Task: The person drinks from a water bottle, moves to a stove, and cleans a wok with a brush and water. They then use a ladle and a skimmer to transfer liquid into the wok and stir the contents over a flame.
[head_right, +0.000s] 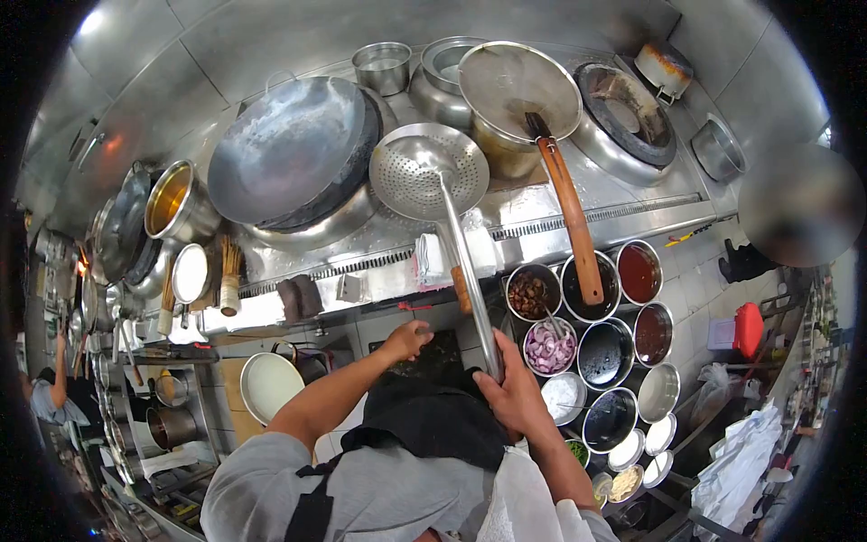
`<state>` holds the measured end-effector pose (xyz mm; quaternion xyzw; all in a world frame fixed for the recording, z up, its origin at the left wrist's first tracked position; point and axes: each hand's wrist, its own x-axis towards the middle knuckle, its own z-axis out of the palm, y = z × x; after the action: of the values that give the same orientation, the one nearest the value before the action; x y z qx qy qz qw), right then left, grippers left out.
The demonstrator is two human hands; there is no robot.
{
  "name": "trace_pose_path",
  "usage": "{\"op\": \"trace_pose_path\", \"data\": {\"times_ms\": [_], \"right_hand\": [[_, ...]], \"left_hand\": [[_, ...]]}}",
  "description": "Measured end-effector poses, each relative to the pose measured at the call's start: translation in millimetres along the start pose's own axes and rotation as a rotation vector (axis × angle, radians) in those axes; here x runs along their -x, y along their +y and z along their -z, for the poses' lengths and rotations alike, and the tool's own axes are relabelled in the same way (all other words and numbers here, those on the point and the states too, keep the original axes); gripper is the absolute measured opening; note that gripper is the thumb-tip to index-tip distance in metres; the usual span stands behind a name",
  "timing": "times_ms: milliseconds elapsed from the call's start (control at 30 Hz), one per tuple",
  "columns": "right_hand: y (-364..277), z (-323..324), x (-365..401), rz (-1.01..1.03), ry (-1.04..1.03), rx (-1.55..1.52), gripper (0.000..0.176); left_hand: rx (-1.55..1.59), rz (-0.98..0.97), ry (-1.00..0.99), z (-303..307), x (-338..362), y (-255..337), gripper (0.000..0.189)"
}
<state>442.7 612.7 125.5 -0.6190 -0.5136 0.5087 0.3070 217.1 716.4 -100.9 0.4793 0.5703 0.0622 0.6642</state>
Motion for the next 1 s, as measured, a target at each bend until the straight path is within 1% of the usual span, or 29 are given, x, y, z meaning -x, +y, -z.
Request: {"op": "trace_pose_path", "data": {"times_ms": [67, 167, 233, 267, 367, 433, 500, 533, 600, 633, 667, 700, 733, 833, 933, 1000], "right_hand": [[-8.0, 5.7, 8.9, -0.053, -0.028, -0.013, 0.07], [-5.9, 10.5, 21.4, -0.145, -0.049, -0.02, 0.071], [-15.2, 12.0, 33.4, -0.186, -0.05, -0.083, 0.071], [-15.5, 14.2, 38.9, -0.259, -0.05, -0.071, 0.071], [-15.8, 15.0, 52.1, -0.262, -0.004, -0.087, 0.071], [-17.0, 16.5, 57.2, -0.218, 0.021, -0.133, 0.071], [-12.5, 18.8, 58.3, -0.207, 0.041, -0.177, 0.07], [-10.2, 20.0, 58.1, -0.204, 0.051, -0.204, 0.07], [-6.1, 19.7, 57.1, -0.216, 0.065, -0.281, 0.071], [-6.0, 20.1, 55.6, -0.209, 0.068, -0.274, 0.071], [-6.2, 21.0, 52.8, -0.198, 0.071, -0.264, 0.071], [-6.4, 21.6, 50.7, -0.189, 0.075, -0.255, 0.071], [-4.0, 25.2, 49.6, -0.231, 0.037, -0.3, 0.071], [-8.6, 27.4, 48.8, -0.188, 0.032, -0.266, 0.072], [2.6, 26.4, 53.2, -0.15, 0.043, -0.215, 0.073], [3.8, 25.3, 53.7, -0.166, 0.038, -0.237, 0.073]], "left_hand": [[-0.253, 0.016, 0.045, 0.2, -36.9, -10.6, 0.066], [-0.587, -0.13, 0.161, -5.7, -108.4, -20.5, 0.071], [-0.521, 0.162, 0.012, -3.4, -127.5, -9.3, 0.073], [-0.504, 0.213, -0.025, -2.8, -135.3, -8.8, 0.069], [-0.635, 0.213, 0.003, -6.0, -135.4, -5.4, 0.053], [-0.826, 0.123, 0.017, -8.3, -134.5, -9.3, 0.047], [-1.106, -0.066, 0.035, -8.6, -130.1, -16.0, 0.043], [-1.017, -0.082, 0.17, -10.1, -127.1, -20.4, 0.035], [-0.904, -0.085, 0.248, -9.0, -121.7, -30.3, 0.032], [-0.842, -0.087, 0.293, -7.4, -120.4, -33.4, 0.03], [-0.859, -0.073, 0.308, -6.6, -115.6, -27.1, 0.029], [-0.877, -0.059, 0.322, -9.1, -114.2, -23.8, 0.029], [-0.895, -0.044, 0.333, -10.4, -112.3, -21.7, 0.028], [-1.121, -0.119, 0.242, -6.5, -105.6, -15.9, 0.027], [-1.058, -0.108, 0.24, -1.8, -88.1, -4.8, 0.027], [-1.081, -0.166, 0.27, -2.9, -98.5, -20.3, 0.027]]}}
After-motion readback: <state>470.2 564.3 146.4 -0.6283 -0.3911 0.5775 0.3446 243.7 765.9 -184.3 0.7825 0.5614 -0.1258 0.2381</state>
